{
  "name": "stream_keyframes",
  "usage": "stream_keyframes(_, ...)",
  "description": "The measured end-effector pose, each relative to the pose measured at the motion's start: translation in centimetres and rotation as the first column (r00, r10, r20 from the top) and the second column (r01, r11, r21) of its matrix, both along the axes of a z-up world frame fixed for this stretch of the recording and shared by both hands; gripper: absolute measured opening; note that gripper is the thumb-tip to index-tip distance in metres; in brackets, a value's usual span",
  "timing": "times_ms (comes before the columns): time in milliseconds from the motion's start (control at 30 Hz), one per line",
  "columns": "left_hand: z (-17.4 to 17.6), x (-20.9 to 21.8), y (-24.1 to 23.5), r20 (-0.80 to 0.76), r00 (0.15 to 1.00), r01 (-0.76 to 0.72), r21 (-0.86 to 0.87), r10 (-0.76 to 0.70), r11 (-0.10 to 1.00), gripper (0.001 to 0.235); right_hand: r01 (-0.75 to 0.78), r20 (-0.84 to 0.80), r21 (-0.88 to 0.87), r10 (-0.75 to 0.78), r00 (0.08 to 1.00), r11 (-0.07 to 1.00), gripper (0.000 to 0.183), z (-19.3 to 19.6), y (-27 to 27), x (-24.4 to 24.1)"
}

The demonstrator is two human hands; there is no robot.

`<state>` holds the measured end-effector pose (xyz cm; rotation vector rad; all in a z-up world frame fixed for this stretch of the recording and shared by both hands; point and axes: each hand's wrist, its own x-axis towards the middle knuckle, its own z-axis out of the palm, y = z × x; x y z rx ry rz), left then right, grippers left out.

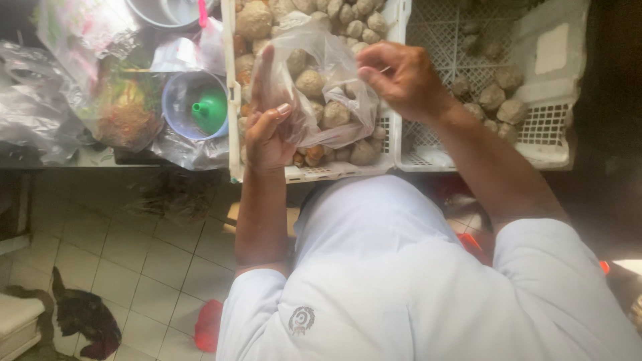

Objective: The person picks meatballs from white crates and places them into a clear plastic bag. They then hand the bag to another person and continue packing more meatballs into a new bag.

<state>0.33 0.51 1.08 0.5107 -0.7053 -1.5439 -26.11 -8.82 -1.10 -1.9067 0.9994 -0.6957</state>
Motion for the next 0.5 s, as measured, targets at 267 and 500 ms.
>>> stream_keyframes(267, -1.2, 0.0, -0.3, -0.016, 0.999, -0.030, 0.013, 0.031, 0.999, 0.094, 0.078, -0.797, 0.122, 0.051, 0.601, 0.990, 0.047, -11.2, 0.8, -14.8)
stream_keyframes(500, -0.5, -0.7, -0.5, -0.019, 1.000, -0.011, -0.003, 0.011, 1.000, 0.093, -0.287, -0.970, 0.006, 0.076, 0.231, 0.958, 0.030, -15.2, 2.3, -13.9)
